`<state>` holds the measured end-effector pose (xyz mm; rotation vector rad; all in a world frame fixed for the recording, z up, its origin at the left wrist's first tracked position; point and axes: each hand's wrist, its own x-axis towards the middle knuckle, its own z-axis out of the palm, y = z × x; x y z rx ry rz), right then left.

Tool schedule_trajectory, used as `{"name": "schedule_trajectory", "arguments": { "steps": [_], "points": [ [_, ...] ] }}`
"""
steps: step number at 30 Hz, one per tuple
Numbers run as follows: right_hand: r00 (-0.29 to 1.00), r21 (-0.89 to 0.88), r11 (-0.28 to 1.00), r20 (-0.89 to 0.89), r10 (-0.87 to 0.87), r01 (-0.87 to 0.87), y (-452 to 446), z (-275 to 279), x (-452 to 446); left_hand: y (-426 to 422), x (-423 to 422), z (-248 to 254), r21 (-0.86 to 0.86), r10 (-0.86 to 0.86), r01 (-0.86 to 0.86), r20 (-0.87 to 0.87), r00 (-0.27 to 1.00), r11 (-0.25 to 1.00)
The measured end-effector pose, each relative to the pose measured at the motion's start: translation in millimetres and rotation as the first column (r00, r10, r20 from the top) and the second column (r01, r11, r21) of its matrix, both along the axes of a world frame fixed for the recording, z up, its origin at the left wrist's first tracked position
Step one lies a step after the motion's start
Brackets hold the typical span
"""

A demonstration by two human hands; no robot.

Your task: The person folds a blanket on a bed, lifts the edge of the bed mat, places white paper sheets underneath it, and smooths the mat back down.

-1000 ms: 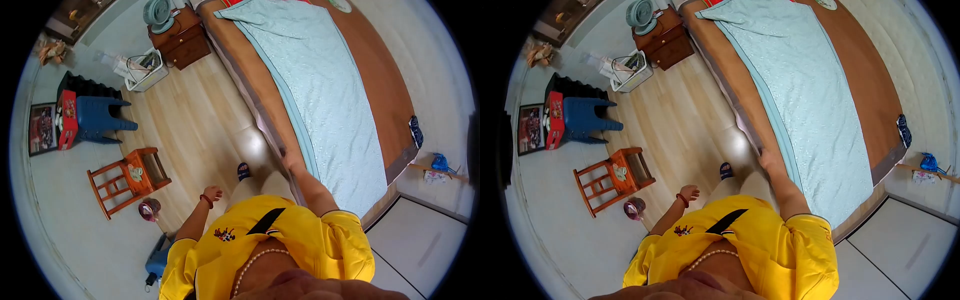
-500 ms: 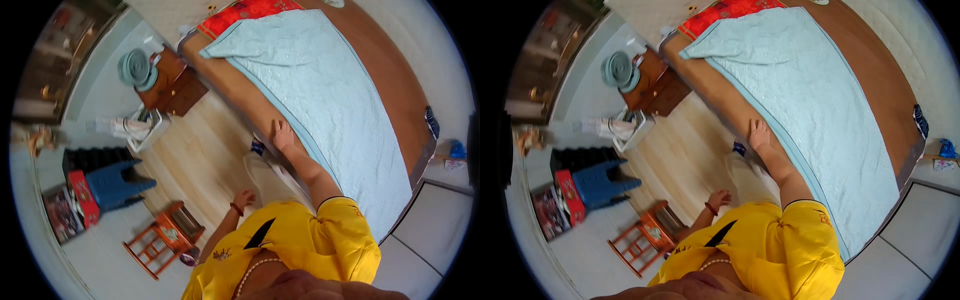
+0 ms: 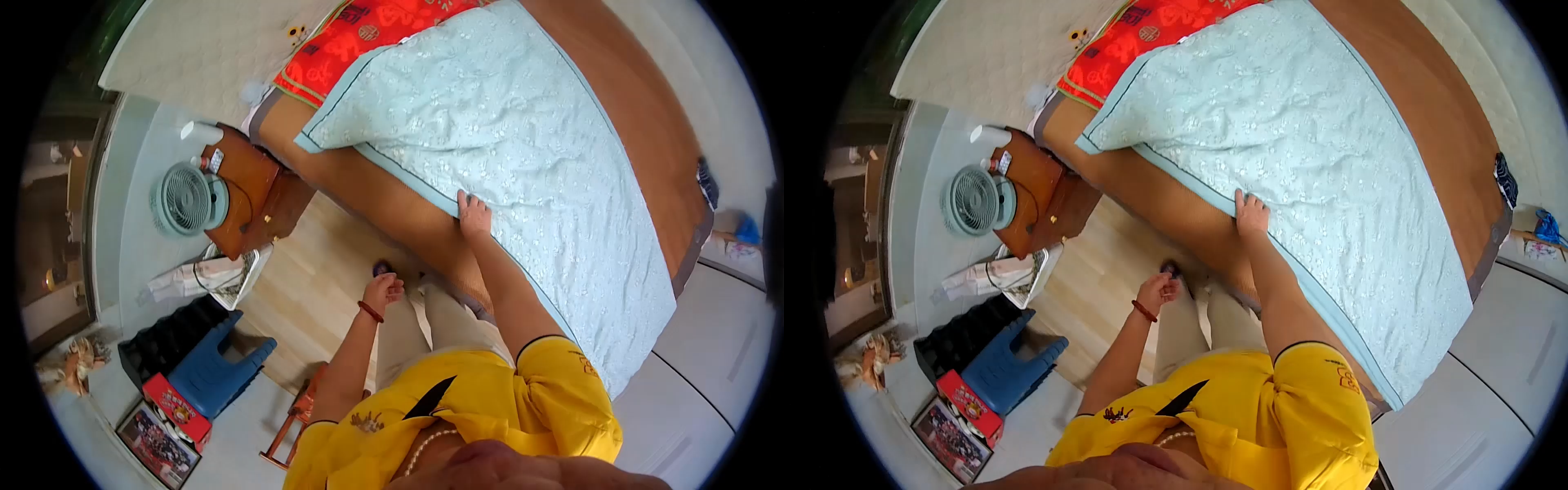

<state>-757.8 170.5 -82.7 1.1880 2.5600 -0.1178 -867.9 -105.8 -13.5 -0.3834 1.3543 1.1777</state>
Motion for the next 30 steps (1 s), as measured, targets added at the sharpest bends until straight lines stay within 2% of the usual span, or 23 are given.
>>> {"name": "schedule_trajectory", "arguments": {
  "steps": [1,2,3,4,5,8,10,12,13,14,15,16,17,18,21,23,25,26,27,28,29,30],
  "points": [
    [1.0,0.015,1.0,-0.009,-0.009,0.009,5.3,2.2,-3.3,10.1,-12.2,-11.9,0.007,-0.007,0.007,0.002,1.0,1.0],
    [0.993,-0.102,0.988,0.033,-0.112,0.115,10.1,4.1,-7.2,19.0,-23.6,-24.6,0.07,-0.058,0.053,0.066,0.996,0.996],
    [0.992,-0.101,0.988,0.039,-0.118,0.121,14.1,3.5,-8.3,28.0,-34.5,-33.3,0.131,-0.111,0.094,0.128,0.986,0.987],
    [0.989,-0.188,0.972,-0.002,-0.145,0.142,18.2,2.4,-5.7,49.8,-43.0,-15.3,0.081,-0.122,0.113,0.116,0.986,0.99],
    [0.983,-0.275,0.948,-0.043,-0.18,0.162,20.5,2.7,-2.3,63.7,-48.7,-18.3,0.078,-0.131,0.122,0.12,0.984,0.989],
    [0.973,-0.344,0.935,-0.168,-0.156,0.091,27.7,26.9,6.7,113.5,-83.6,-39.1,0.112,-0.211,0.197,0.123,0.97,0.974],
    [0.954,-0.31,0.95,-0.266,-0.137,0.05,29.5,56.8,18.2,151.6,-108.2,-63.0,0.198,-0.074,0.026,0.237,0.969,0.98],
    [0.99,-0.411,0.904,-0.016,-0.139,0.121,29.6,98.5,11.4,189.7,-146.3,-96.1,0.291,-0.083,-0.017,0.326,0.942,0.956],
    [0.99,-0.416,0.899,0.03,-0.138,0.138,24.5,105.4,13.4,215.3,-169.5,-80.0,0.261,0.079,-0.2,0.411,0.908,0.944],
    [0.994,-0.444,0.889,0.036,-0.103,0.109,22.4,109.3,14.8,237.4,-187.2,-102.8,0.44,0.163,-0.419,0.509,0.845,0.794],
    [0.997,-0.47,0.879,0.033,-0.071,0.078,23.4,112.5,10.8,258.4,-212.9,-102.0,0.452,0.239,-0.439,0.433,0.869,0.777],
    [0.996,-0.471,0.878,0.055,-0.076,0.093,22.0,116.1,7.5,276.7,-234.7,-102.6,0.419,0.253,-0.477,0.486,0.836,0.772],
    [0.976,-0.514,0.837,0.197,-0.096,0.186,18.8,119.7,7.4,292.1,-247.0,-110.7,0.419,0.304,-0.531,0.496,0.813,0.736],
    [0.937,-0.54,0.793,0.331,-0.11,0.284,9.3,123.1,14.1,300.6,-251.7,-107.4,0.385,0.306,-0.515,0.487,0.818,0.766],
    [0.906,-0.5,0.792,0.397,-0.149,0.35,-10.6,114.7,25.0,317.3,-265.2,-107.9,0.342,0.273,-0.476,0.498,0.823,0.81],
    [0.884,-0.484,0.78,0.431,-0.182,0.397,-16.4,109.9,17.9,316.2,-265.5,-121.4,0.411,0.125,-0.353,0.488,0.864,0.841],
    [0.849,-0.481,0.749,0.488,-0.204,0.456,-18.1,94.8,15.4,313.6,-271.3,-75.0,0.373,0.103,-0.31,0.482,0.87,0.874],
    [0.847,-0.483,0.745,0.49,-0.206,0.46,-14.6,91.7,11.5,309.1,-272.5,-52.7,0.499,-0.052,0.044,0.002,0.999,0.866],
    [0.87,-0.56,0.713,0.472,-0.145,0.423,-11.0,88.4,6.5,302.7,-271.0,-35.8,0.439,-0.176,0.413,-0.485,0.857,0.798],
    [0.89,-0.632,0.673,0.448,-0.087,0.384,-6.6,82.8,0.5,296.7,-262.7,-22.6,0.379,-0.238,0.51,-0.572,0.785,0.772],
    [0.86,-0.665,0.59,0.499,-0.105,0.458,4.5,61.5,-7.3,290.6,-251.6,-12.6,0.312,-0.295,0.598,-0.649,0.702,0.738],
    [0.902,-0.65,0.626,0.343,-0.264,0.43,17.6,64.7,-27.5,285.2,-245.6,-9.7,0.239,-0.412,0.749,-0.713,0.567,0.617]
  ]
}}
